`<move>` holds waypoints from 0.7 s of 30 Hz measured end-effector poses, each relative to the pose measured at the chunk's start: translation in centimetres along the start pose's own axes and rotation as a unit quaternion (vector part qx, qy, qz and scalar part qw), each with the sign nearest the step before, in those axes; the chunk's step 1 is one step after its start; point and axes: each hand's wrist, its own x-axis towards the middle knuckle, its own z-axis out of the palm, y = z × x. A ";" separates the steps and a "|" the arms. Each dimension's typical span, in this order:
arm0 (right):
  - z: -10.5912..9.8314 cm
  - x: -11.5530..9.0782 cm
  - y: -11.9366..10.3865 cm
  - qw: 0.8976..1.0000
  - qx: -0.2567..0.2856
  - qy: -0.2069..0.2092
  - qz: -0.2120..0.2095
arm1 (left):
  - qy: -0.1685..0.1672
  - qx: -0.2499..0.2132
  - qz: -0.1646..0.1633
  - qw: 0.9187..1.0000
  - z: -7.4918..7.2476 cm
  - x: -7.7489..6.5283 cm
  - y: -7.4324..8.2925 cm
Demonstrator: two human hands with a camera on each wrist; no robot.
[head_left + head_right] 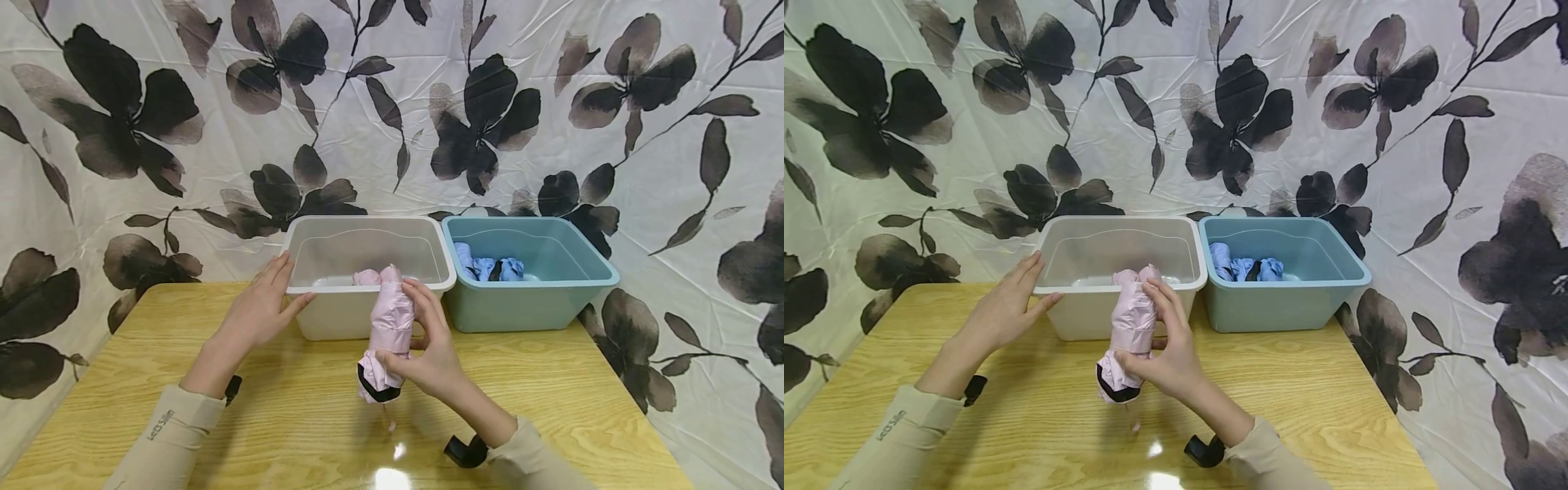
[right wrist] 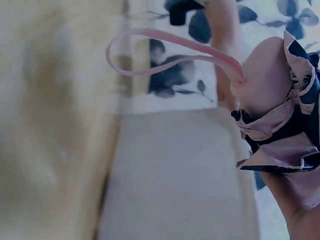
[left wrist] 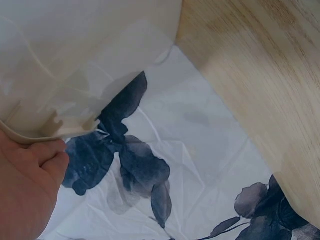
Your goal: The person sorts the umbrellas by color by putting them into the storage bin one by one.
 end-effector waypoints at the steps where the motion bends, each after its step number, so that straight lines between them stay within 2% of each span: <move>1: -0.2 0.5 -0.2 1.000 -0.001 0.007 -0.008 | 0.000 0.001 0.000 1.000 0.0 0.0 0.0; 5: -1.0 2.3 -0.7 0.999 0.001 0.027 -0.034 | 0.000 0.004 0.000 1.000 0.0 0.0 0.0; 9: -1.5 4.4 -1.1 0.999 0.004 0.039 -0.036 | 0.000 0.001 0.000 1.000 0.1 0.0 -0.1; 21: -1.5 11.0 -0.4 0.997 0.034 0.066 0.004 | 0.006 0.006 0.005 1.000 0.2 -0.1 -0.3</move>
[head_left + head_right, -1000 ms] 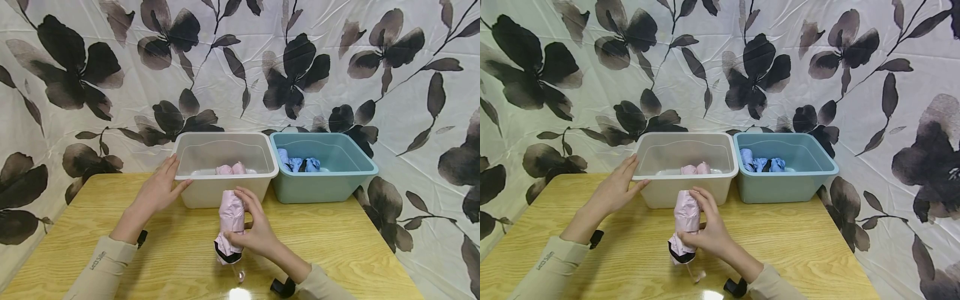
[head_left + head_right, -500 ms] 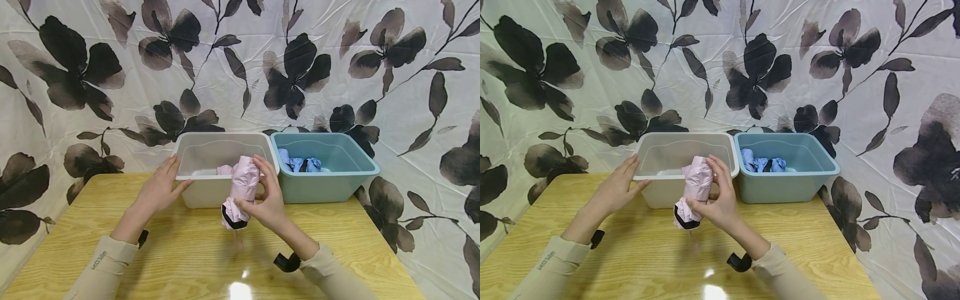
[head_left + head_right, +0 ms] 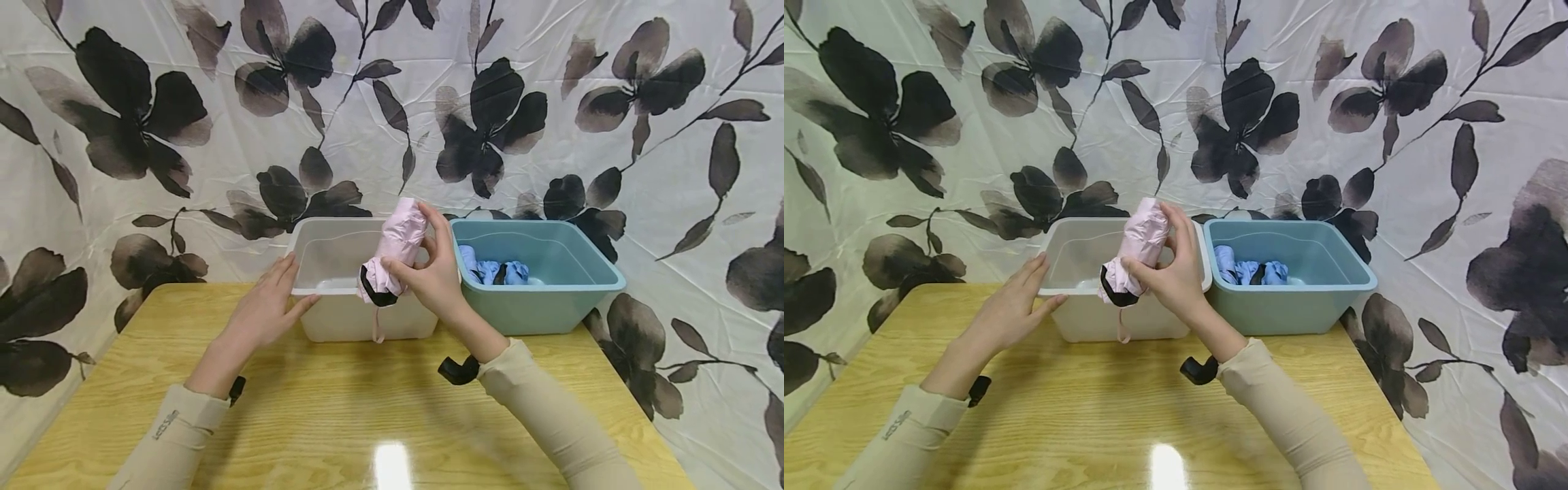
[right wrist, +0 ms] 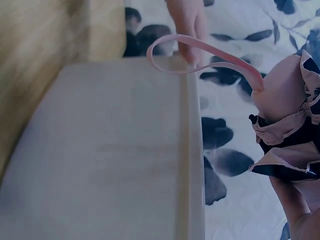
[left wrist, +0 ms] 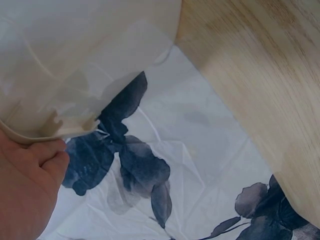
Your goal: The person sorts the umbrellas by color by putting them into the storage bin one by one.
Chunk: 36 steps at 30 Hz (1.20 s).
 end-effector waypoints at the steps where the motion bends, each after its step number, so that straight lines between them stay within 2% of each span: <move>1: 0.1 0.5 0.2 1.000 0.000 0.001 0.007 | 0.000 0.001 0.001 1.000 0.0 0.0 0.0; 9: 0.7 4.1 2.3 0.994 -0.077 0.011 0.076 | -0.002 -0.001 -0.002 1.000 0.2 0.1 0.1; 12: 1.3 5.1 3.2 0.990 -0.088 0.008 0.108 | -0.001 -0.003 -0.004 1.000 0.2 0.2 0.1; 23: 3.9 7.4 7.3 0.975 -0.124 -0.047 0.178 | 0.002 0.001 -0.006 1.000 0.2 0.3 0.1; 28: 5.1 8.0 8.9 0.964 -0.152 -0.082 0.204 | -0.002 0.000 -0.006 1.000 0.0 0.3 0.2; 32: 6.0 8.3 10.0 0.949 -0.187 -0.122 0.221 | -0.002 0.000 -0.004 1.000 -0.1 0.2 0.2; 36: 6.9 8.7 10.5 0.939 -0.200 -0.150 0.238 | 0.001 -0.001 -0.006 1.000 0.0 0.1 0.2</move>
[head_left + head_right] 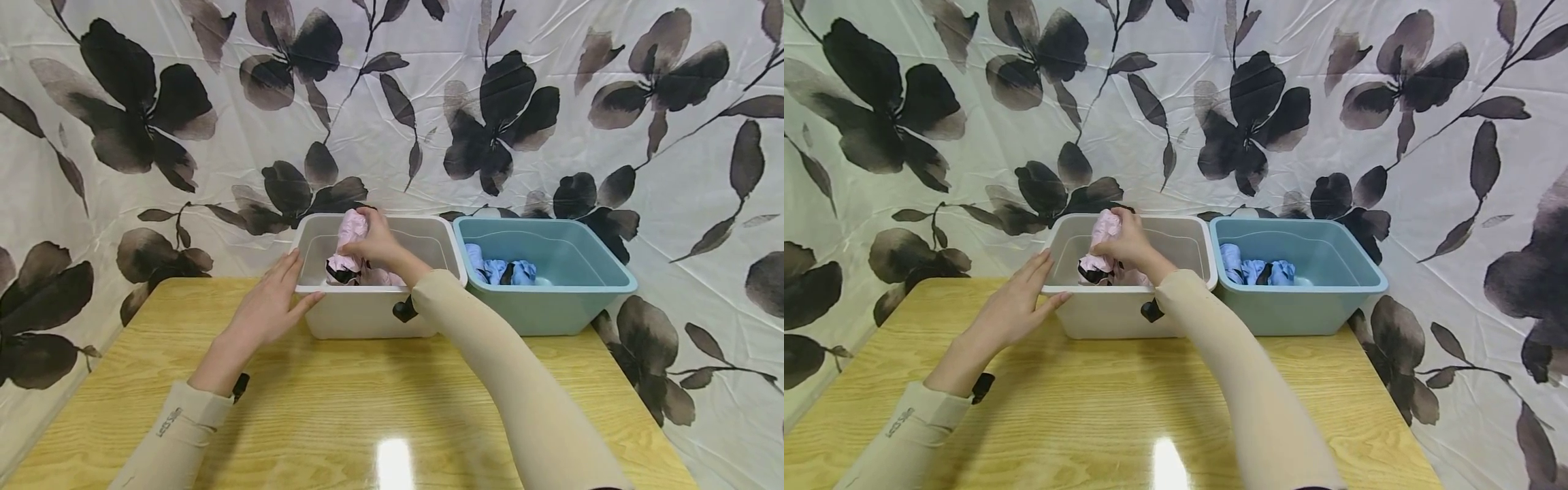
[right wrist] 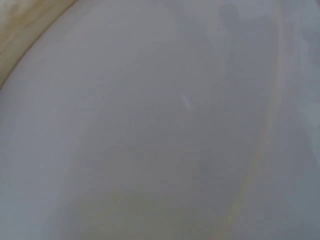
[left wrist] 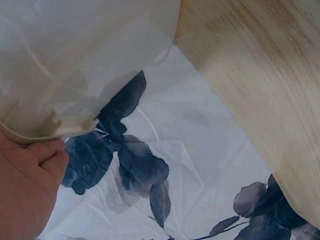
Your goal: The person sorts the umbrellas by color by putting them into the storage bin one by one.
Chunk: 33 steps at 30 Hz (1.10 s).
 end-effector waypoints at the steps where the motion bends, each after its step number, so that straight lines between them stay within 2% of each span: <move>1: 0.2 0.2 0.0 1.000 -0.002 -0.004 0.006 | 0.000 -0.001 0.000 1.000 0.0 0.0 0.0; 7: 0.9 0.7 0.2 0.997 -0.053 -0.043 0.027 | -0.004 -0.006 0.004 1.000 -0.2 0.2 0.3; 13: 1.5 0.8 0.6 0.993 -0.065 -0.101 0.023 | -0.007 -0.002 -0.003 1.000 -0.4 0.1 0.1; 18: 1.5 0.5 0.6 0.984 -0.101 -0.145 0.013 | -0.007 -0.003 -0.005 1.000 -0.3 0.0 0.1; 21: 1.5 0.3 0.6 0.980 -0.106 -0.170 0.011 | -0.006 -0.004 -0.006 1.000 -0.2 0.0 0.1; 26: 1.5 0.0 0.9 0.976 -0.096 -0.195 0.031 | -0.001 0.002 -0.001 1.000 -0.1 0.0 0.0; 29: 1.4 -0.1 1.0 0.967 -0.119 -0.220 0.044 | 0.000 0.003 -0.002 1.000 0.0 0.0 0.1; 33: 1.2 -0.3 1.1 0.942 -0.192 -0.270 0.046 | 0.004 0.002 -0.001 1.000 0.1 0.0 0.1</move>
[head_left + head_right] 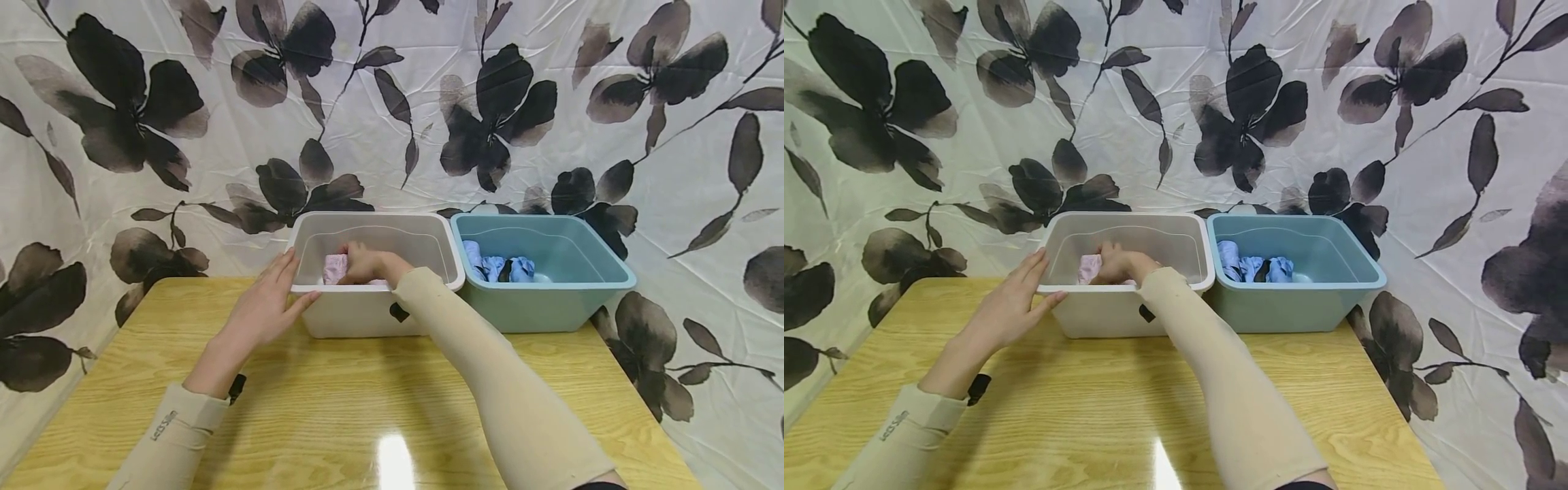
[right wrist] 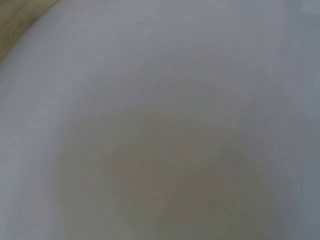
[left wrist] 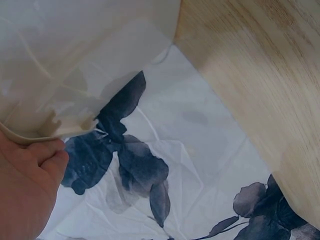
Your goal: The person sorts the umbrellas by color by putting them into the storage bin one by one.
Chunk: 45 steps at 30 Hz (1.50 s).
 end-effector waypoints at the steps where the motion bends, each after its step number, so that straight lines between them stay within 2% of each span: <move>1: 0.0 -0.1 0.0 1.000 -0.015 -0.011 0.002 | 0.002 -0.001 0.001 1.000 0.0 0.0 0.0; 2: 0.0 -0.2 0.0 0.999 -0.029 -0.020 0.005 | 0.003 -0.001 0.003 1.000 0.0 0.0 0.0; 4: 0.0 -0.5 0.0 0.999 -0.012 -0.037 0.009 | 0.005 -0.003 0.005 1.000 0.1 0.0 0.1; 7: 0.2 -0.8 0.1 0.995 0.066 -0.068 0.025 | 0.003 -0.003 0.005 1.000 0.1 -0.1 0.2; 10: 0.4 -1.0 0.1 0.986 0.136 -0.092 0.040 | -0.003 -0.005 0.003 1.000 0.1 -0.1 0.3; 20: 0.3 -1.3 -0.2 0.983 0.158 -0.084 0.028 | -0.007 -0.008 -0.002 1.000 -0.2 -0.5 0.5; 27: 0.3 -1.7 -0.4 0.997 0.066 -0.034 -0.030 | -0.007 -0.004 -0.006 1.000 -0.1 -0.9 0.5; 32: -0.2 -2.5 -0.4 0.997 0.004 0.023 -0.067 | -0.008 -0.012 -0.006 1.000 0.0 -0.8 0.6; 35: -0.6 -3.5 -0.4 0.995 0.007 0.048 -0.083 | -0.008 -0.015 -0.006 1.000 0.0 -0.8 0.4; 39: -1.1 -5.1 -0.2 0.991 0.036 0.090 -0.092 | -0.010 -0.018 -0.004 1.000 -0.2 -0.4 0.3; 45: -1.3 -8.4 0.7 0.978 0.042 0.168 -0.112 | -0.003 -0.017 -0.007 1.000 -0.4 0.0 0.3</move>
